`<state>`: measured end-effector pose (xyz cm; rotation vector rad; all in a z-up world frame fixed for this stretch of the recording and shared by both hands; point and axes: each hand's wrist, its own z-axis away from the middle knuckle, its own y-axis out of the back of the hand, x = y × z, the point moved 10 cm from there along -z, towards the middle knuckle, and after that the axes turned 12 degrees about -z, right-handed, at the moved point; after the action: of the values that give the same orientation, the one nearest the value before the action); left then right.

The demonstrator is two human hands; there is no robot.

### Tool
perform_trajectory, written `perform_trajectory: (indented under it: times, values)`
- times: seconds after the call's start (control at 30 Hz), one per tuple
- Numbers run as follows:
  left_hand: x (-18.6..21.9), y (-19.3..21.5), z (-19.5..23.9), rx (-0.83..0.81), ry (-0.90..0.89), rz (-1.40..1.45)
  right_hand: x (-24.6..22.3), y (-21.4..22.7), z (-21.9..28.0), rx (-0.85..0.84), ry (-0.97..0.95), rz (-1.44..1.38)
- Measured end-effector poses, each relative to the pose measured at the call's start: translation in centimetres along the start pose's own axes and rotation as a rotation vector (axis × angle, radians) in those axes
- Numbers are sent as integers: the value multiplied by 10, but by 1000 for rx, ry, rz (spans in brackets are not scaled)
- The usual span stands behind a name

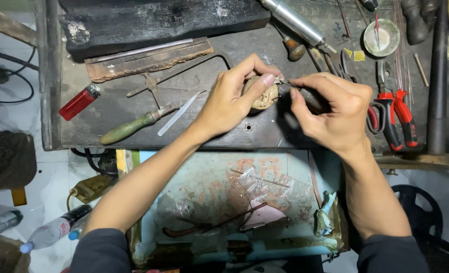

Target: Polishing and inspecting a small piece of jewelry using a rotary tool and hand tools

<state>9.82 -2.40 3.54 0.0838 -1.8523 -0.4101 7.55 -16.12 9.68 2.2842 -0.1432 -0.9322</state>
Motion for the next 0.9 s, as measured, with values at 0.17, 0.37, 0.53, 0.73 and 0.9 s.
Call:
perform_trajectory:
  times: [0.17,0.37,0.53,0.73,0.9]
  values:
    - [3,1,0,21,-19,-20,-1,-2,-1,-30,6,29]
    - [6,2,1,32,-59,-25,-3,-4,-3,-56,-1,45]
    - [10,2,1,13,-102,-40,-1,-4,-2,-63,3,76]
    - [8,2,0,2,-88,-39,0,-4,-5,-96,21,100]
    - [9,2,0,13,-87,-60,7,-6,-15,-271,8,105]
